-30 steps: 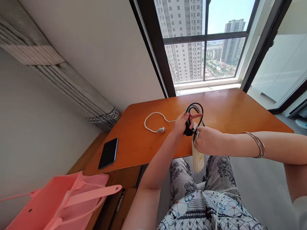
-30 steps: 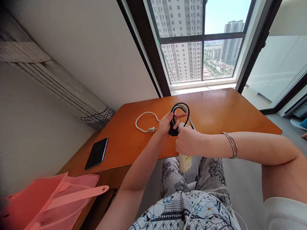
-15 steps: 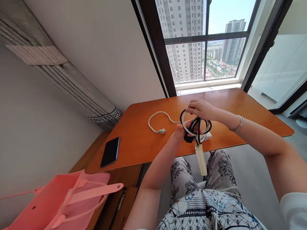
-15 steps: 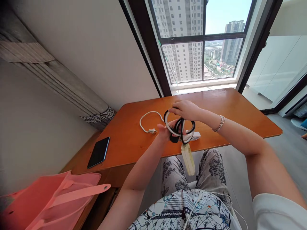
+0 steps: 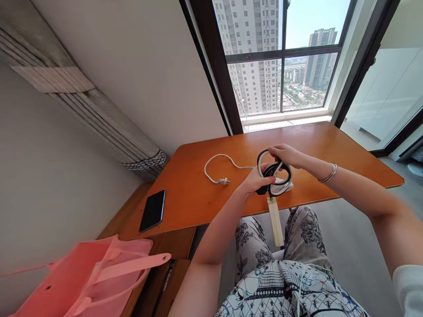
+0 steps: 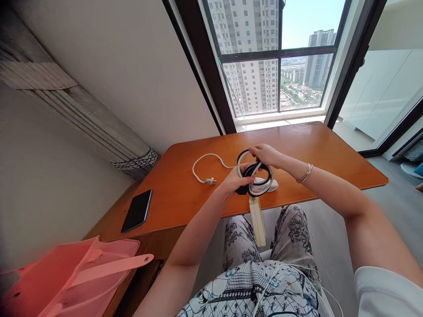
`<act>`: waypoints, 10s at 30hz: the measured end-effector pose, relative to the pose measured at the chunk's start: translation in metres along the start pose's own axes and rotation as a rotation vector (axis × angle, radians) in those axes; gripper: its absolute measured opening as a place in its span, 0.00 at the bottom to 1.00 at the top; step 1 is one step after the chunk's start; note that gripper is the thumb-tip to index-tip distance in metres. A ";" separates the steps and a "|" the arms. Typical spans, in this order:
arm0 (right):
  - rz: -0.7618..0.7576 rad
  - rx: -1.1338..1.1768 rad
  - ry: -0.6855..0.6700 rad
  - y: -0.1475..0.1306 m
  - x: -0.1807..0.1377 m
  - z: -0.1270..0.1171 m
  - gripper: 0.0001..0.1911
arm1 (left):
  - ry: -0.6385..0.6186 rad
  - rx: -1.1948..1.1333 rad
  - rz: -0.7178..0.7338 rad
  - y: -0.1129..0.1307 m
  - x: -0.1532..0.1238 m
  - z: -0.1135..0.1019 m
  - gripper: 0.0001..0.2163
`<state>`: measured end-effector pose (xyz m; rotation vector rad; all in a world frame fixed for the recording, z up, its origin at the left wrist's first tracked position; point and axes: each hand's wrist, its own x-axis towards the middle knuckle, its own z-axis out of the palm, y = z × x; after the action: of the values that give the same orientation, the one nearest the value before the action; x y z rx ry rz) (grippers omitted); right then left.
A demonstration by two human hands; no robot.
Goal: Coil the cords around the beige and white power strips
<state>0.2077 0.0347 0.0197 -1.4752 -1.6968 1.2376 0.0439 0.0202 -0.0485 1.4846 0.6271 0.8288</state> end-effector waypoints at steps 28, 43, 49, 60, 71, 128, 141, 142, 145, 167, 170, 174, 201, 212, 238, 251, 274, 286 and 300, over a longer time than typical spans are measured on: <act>-0.293 -0.312 0.058 0.065 -0.012 0.001 0.39 | 0.474 0.718 0.222 -0.022 0.002 0.006 0.29; -0.799 -1.005 0.464 0.057 -0.018 0.001 0.11 | 0.176 0.164 -0.082 -0.010 0.016 -0.010 0.26; -0.804 -0.958 0.416 0.057 -0.013 -0.004 0.12 | 0.171 -0.134 -0.280 -0.014 0.015 -0.009 0.24; -0.806 -1.290 0.068 0.045 -0.027 -0.006 0.16 | 0.250 -0.123 -0.210 -0.017 0.016 -0.007 0.20; -0.711 -1.353 0.185 0.041 -0.034 0.015 0.18 | 0.346 -0.198 -0.277 -0.023 0.014 -0.005 0.14; -1.116 -1.457 0.107 0.054 0.012 0.016 0.12 | 0.367 -0.479 -0.263 -0.033 0.013 -0.002 0.03; -1.239 -1.475 0.292 -0.003 -0.040 0.001 0.15 | 0.243 -0.532 -0.177 0.005 0.008 -0.011 0.08; -1.248 -1.477 0.311 -0.008 -0.042 -0.001 0.16 | 0.233 -0.530 -0.191 0.013 0.009 -0.014 0.09; -1.268 -1.477 0.348 -0.018 -0.043 -0.005 0.16 | 0.196 -0.490 -0.206 0.033 0.015 -0.019 0.14; -1.198 -1.471 0.339 0.020 -0.012 -0.008 0.15 | 0.266 -0.736 -0.307 -0.008 0.034 -0.018 0.10; -1.248 -1.431 0.338 0.024 -0.009 -0.010 0.15 | 0.269 -0.743 -0.273 -0.011 0.032 -0.014 0.08; -1.326 -1.392 0.368 0.028 -0.008 -0.011 0.14 | 0.227 -0.705 -0.221 -0.015 0.029 -0.016 0.05; -1.412 -1.420 0.511 0.032 -0.002 -0.008 0.13 | 0.353 -0.467 0.035 -0.005 0.012 -0.010 0.24; -1.353 -1.411 0.386 0.024 -0.006 0.000 0.12 | 0.347 -0.237 0.035 0.015 0.000 0.000 0.19; -1.520 -1.323 0.183 0.045 0.003 -0.014 0.15 | 0.347 0.742 0.198 0.014 -0.005 0.016 0.28; -1.589 -1.395 0.278 0.046 -0.002 -0.018 0.14 | 0.169 0.865 0.146 0.014 0.004 0.009 0.11; -1.485 -1.311 0.493 0.046 -0.006 -0.008 0.11 | 0.317 -0.208 -0.028 -0.007 0.019 0.006 0.05; -1.579 -1.132 0.460 0.048 -0.002 -0.013 0.11 | 0.295 -0.052 0.039 -0.006 0.019 0.012 0.18; -1.105 -0.832 0.538 0.026 0.002 -0.023 0.12 | 0.240 0.774 0.281 0.043 0.010 0.015 0.28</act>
<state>0.2389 0.0418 0.0053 -0.7834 -2.1631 -0.4503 0.0583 0.0155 -0.0042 2.2275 1.0050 1.0524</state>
